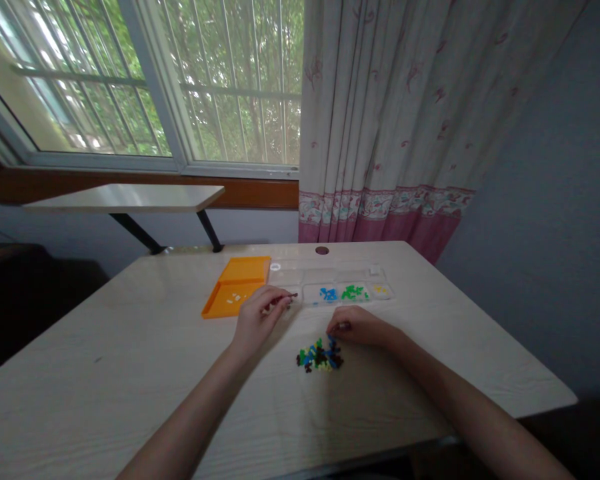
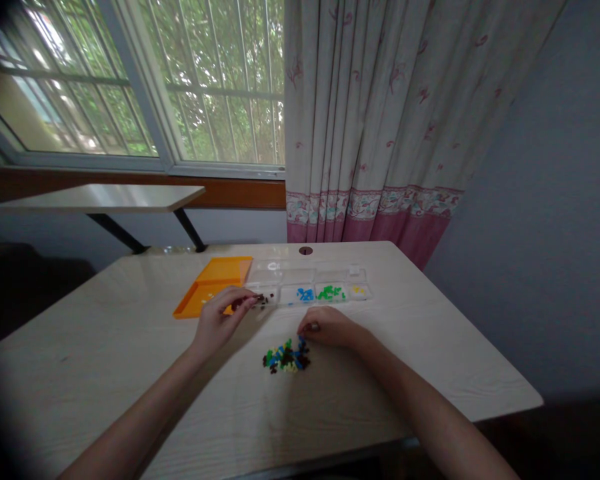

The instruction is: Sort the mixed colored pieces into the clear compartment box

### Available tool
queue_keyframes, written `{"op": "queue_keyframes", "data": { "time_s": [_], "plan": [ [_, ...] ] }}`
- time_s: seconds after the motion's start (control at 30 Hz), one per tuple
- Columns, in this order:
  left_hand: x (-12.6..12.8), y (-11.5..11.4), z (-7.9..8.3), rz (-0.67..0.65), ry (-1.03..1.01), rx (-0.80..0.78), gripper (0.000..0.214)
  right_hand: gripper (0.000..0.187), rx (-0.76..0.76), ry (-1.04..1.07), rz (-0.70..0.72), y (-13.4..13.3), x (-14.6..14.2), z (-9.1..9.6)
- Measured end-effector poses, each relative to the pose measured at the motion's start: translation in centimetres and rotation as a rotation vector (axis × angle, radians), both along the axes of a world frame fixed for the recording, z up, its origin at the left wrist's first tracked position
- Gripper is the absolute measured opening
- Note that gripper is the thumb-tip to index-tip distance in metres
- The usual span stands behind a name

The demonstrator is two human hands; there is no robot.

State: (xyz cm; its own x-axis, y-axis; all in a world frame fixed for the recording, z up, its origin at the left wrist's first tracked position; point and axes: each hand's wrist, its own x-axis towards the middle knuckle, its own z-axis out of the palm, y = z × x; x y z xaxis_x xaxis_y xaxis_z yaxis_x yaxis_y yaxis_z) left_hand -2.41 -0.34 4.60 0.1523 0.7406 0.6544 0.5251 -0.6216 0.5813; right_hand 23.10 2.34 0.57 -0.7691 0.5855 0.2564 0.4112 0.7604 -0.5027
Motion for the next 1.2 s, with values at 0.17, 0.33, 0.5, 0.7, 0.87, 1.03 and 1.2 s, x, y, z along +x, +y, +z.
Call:
{"op": "queue_keyframes", "data": {
  "time_s": [0.17,0.33,0.5,0.7,0.87,1.03,1.2],
  "plan": [
    [-0.3,0.1,0.0,0.012,0.000,0.004,0.013,0.013,-0.009,-0.013,0.009,0.2,0.1,-0.2],
    [-0.6,0.6,-0.2,0.062,0.024,-0.008,0.017,0.012,-0.001,-0.032,0.006,0.1,0.0,-0.1],
    [-1.1,2.0,-1.8,0.213,0.154,-0.105,0.023,0.011,-0.016,-0.108,-0.099,-0.2,-0.3,0.4],
    [-1.4,2.9,-3.2,0.339,0.354,-0.223,0.024,0.012,-0.048,-0.119,-0.157,-0.3,-0.4,0.4],
    [-1.2,2.6,-3.0,0.330,0.374,-0.232,0.025,0.010,-0.057,-0.088,-0.202,-0.2,-0.7,0.1],
    [0.7,1.1,-2.8,-0.055,0.295,-0.198,0.019,0.011,0.028,0.021,-0.204,-0.7,-1.7,-0.1],
    [2.9,-0.3,-2.6,-0.218,0.304,-0.221,0.013,0.011,0.137,0.097,-0.210,-1.4,-2.5,-0.4]
  ]
}}
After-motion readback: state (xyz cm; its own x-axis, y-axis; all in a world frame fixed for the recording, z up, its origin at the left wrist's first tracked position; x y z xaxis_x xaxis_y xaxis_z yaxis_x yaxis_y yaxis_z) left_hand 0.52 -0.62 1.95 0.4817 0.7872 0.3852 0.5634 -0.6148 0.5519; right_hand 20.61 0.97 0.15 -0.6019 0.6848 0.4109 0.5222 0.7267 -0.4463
